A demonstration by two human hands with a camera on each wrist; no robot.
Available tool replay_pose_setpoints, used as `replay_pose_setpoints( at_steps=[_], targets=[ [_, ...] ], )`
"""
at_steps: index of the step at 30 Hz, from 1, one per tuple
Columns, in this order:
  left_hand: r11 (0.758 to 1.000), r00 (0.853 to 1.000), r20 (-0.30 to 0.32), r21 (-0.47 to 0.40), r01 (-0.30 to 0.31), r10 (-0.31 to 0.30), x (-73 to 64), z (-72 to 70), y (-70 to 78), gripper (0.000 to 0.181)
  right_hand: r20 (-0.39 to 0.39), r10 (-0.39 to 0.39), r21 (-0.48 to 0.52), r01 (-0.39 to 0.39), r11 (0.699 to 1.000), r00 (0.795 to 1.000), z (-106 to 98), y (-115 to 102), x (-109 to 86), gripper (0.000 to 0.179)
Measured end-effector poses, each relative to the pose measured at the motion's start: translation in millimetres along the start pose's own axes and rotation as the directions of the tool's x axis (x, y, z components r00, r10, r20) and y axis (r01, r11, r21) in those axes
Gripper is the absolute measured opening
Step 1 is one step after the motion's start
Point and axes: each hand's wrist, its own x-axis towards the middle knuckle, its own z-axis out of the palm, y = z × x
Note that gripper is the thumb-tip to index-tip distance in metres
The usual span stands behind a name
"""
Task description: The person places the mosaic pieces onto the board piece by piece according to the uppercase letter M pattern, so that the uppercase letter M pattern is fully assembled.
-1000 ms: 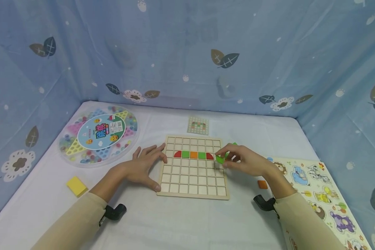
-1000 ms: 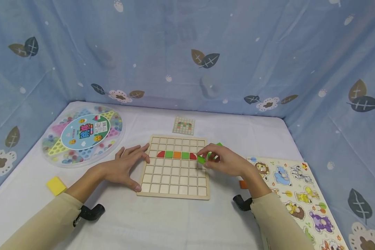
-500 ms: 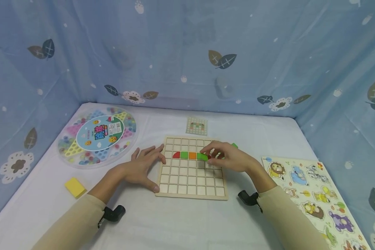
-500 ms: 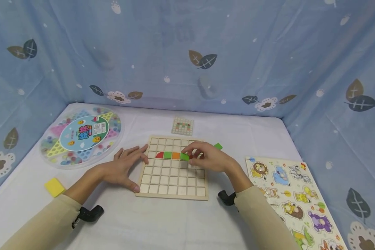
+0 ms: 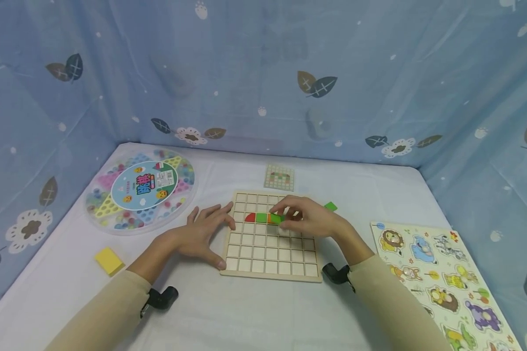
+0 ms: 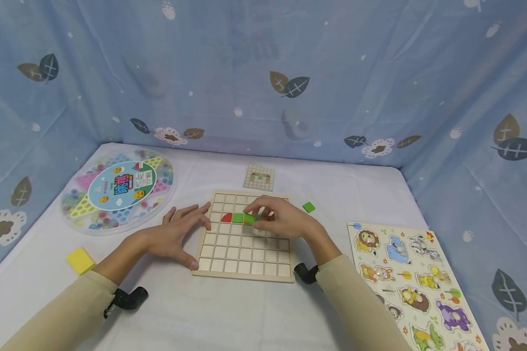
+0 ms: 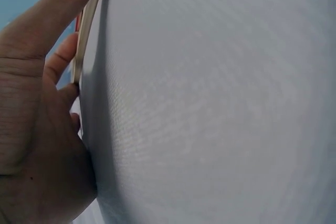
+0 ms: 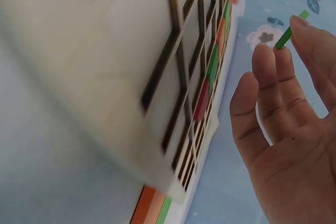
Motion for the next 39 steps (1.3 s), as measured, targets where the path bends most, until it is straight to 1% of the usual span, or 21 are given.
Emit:
replay_pose_setpoints(
  at_steps=[4,11,15,18,22,26,30,36,39],
  targets=[
    [1.0,1.0,0.002,-0.011,-0.001,0.001,0.5,-0.2,0.7,0.087,0.019,-0.007,-0.007,0.007,1.0,1.0,4.7,-1.9,8.2,0.037],
    [1.0,1.0,0.004,-0.007,0.008,-0.008,0.3,0.1,1.3,0.086,0.039,0.01,-0.034,-0.008,0.999,0.999,15.3,-5.6,19.6,0.036],
    [1.0,1.0,0.004,-0.009,0.004,-0.004,0.6,0.3,1.5,0.086,0.042,-0.008,-0.06,0.011,0.998,0.999,18.3,-8.3,23.6,0.036],
    [1.0,1.0,0.003,-0.013,0.001,-0.001,0.5,-0.2,1.5,0.086,0.047,-0.017,-0.061,0.02,0.998,0.999,20.5,-9.3,28.1,0.037],
    [1.0,1.0,0.001,-0.015,-0.004,0.004,0.4,-0.8,2.1,0.086,0.06,0.011,-0.07,-0.006,0.998,0.998,24.2,-10.8,33.0,0.037],
    [1.0,1.0,-0.001,-0.014,-0.005,0.005,0.0,-1.7,2.6,0.087,0.073,0.041,-0.115,-0.032,0.993,0.996,26.9,-13.3,37.1,0.038],
    [1.0,1.0,-0.009,-0.008,-0.004,0.004,-0.6,-3.0,2.2,0.088,0.074,0.049,-0.156,-0.037,0.987,0.996,29.2,-15.4,42.3,0.037],
    [1.0,1.0,-0.008,-0.011,0.001,-0.001,-0.9,-2.6,0.4,0.087,0.115,0.059,-0.164,-0.039,0.986,0.992,34.2,-18.8,51.6,0.033],
    [1.0,1.0,-0.009,-0.019,-0.001,0.001,-1.0,-2.6,0.0,0.087,0.118,0.07,-0.178,-0.049,0.983,0.991,36.9,-20.1,54.5,0.032]
  ],
)
